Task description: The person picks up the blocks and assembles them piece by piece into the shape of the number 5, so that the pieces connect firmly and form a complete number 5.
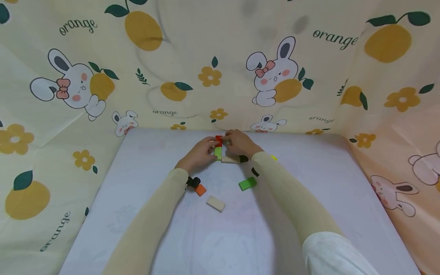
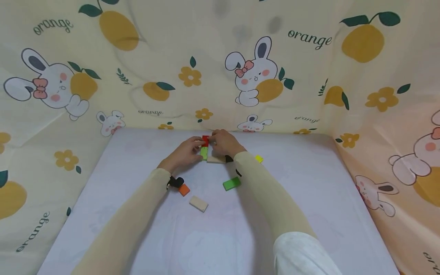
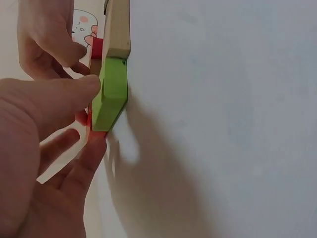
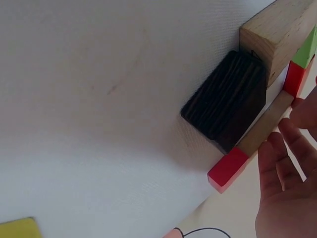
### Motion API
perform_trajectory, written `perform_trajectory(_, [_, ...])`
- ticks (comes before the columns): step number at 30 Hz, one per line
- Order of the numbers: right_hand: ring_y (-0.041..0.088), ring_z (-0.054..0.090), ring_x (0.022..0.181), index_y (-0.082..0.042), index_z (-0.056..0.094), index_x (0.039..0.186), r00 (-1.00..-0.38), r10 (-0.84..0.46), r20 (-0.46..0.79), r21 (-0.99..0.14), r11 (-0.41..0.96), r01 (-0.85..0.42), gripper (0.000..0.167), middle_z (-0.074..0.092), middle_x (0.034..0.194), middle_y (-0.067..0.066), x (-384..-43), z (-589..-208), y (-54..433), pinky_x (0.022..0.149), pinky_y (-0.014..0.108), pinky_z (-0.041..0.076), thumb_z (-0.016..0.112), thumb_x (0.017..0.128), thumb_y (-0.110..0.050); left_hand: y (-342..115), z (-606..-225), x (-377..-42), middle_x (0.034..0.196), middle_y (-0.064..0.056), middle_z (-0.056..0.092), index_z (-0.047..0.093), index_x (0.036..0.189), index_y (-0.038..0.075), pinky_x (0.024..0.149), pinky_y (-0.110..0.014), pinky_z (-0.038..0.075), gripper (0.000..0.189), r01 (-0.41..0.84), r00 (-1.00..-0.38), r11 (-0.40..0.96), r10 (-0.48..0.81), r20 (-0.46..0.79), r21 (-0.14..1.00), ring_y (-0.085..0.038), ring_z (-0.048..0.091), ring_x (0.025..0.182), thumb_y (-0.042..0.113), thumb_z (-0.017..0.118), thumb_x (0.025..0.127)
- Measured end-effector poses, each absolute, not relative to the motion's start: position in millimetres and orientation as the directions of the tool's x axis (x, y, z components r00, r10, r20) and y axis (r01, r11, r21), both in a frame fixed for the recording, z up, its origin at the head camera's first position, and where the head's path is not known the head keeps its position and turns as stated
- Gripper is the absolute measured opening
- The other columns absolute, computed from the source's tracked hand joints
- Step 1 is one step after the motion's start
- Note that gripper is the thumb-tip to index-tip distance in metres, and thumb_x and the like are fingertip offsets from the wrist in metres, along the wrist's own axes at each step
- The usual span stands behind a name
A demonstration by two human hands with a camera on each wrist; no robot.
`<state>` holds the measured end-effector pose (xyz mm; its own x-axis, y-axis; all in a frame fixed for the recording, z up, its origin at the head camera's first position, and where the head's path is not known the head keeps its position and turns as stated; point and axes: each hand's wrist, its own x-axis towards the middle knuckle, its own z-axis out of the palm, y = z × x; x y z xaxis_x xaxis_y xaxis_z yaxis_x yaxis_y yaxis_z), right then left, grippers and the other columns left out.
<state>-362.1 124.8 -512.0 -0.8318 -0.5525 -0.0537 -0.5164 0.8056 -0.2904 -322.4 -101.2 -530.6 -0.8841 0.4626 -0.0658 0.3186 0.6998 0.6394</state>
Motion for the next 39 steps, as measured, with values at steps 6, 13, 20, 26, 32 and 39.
perform_trajectory(6, [0.036,0.052,0.136,-0.013,0.065,0.151,-0.820,-0.569,-0.051,-0.299,0.792,-0.531,0.046,0.058,0.151,0.015,-364.3,-515.0,126.7,0.118,0.048,0.042,0.062,0.106,-0.013,-100.5,-531.4,-327.4,0.168,-0.009,0.044,0.059,0.155,0.005,0.119,-0.043,0.044,0.058,0.363,-0.857,0.715,0.508,-0.087,0.598,-0.029,0.054,0.142,0.021,0.078,0.103])
perform_trajectory(13, [0.034,0.052,0.137,-0.014,0.065,0.153,-0.819,-0.571,-0.058,-0.283,0.796,-0.535,0.045,0.058,0.151,0.014,-365.6,-514.5,127.7,0.119,0.048,0.041,0.064,0.108,-0.017,-96.2,-523.2,-326.2,0.167,-0.010,0.046,0.064,0.151,0.006,0.118,-0.044,0.045,0.053,0.342,-0.862,0.733,0.494,-0.115,0.588,-0.030,0.053,0.143,0.021,0.079,0.102])
perform_trajectory(20, [0.034,0.052,0.136,-0.012,0.066,0.151,-0.818,-0.571,-0.060,-0.315,0.789,-0.527,0.045,0.059,0.148,0.015,-362.7,-511.1,129.4,0.118,0.049,0.042,0.063,0.106,-0.016,-95.3,-518.5,-325.1,0.168,-0.012,0.045,0.063,0.151,0.006,0.122,-0.045,0.040,0.054,0.364,-0.855,0.750,0.505,-0.122,0.552,-0.031,0.048,0.149,0.021,0.079,0.102])
perform_trajectory(26, [0.031,0.053,0.138,-0.008,0.069,0.147,-0.816,-0.577,-0.027,-0.395,0.756,-0.522,0.042,0.062,0.147,0.012,-367.1,-509.9,135.3,0.120,0.048,0.040,0.061,0.106,-0.013,-96.5,-516.9,-327.3,0.167,-0.012,0.045,0.062,0.153,0.005,0.125,-0.045,0.035,0.056,0.397,-0.842,0.759,0.525,-0.124,0.515,-0.032,0.041,0.154,0.022,0.079,0.103])
perform_trajectory(32, [0.035,0.058,0.135,-0.007,0.068,0.146,-0.874,-0.483,0.046,-0.551,0.718,-0.425,0.042,0.064,0.147,0.012,-351.9,-487.5,151.8,0.115,0.052,0.046,0.064,0.105,-0.014,-94.1,-516.4,-331.4,0.168,-0.012,0.045,0.060,0.154,0.004,0.125,-0.045,0.034,0.056,0.409,-0.838,0.763,0.531,-0.125,0.500,-0.032,0.041,0.155,0.022,0.077,0.104])
perform_trajectory(39, [0.037,0.061,0.128,-0.007,0.070,0.144,-0.896,-0.442,0.037,-0.628,0.687,-0.365,0.044,0.068,0.140,0.011,-327.3,-489.3,180.6,0.111,0.055,0.048,0.077,0.102,-0.021,-93.1,-516.4,-325.1,0.168,-0.012,0.044,0.060,0.154,0.005,0.125,-0.045,0.035,0.056,0.391,-0.843,0.777,0.518,-0.147,0.494,-0.032,0.041,0.154,0.022,0.077,0.104])
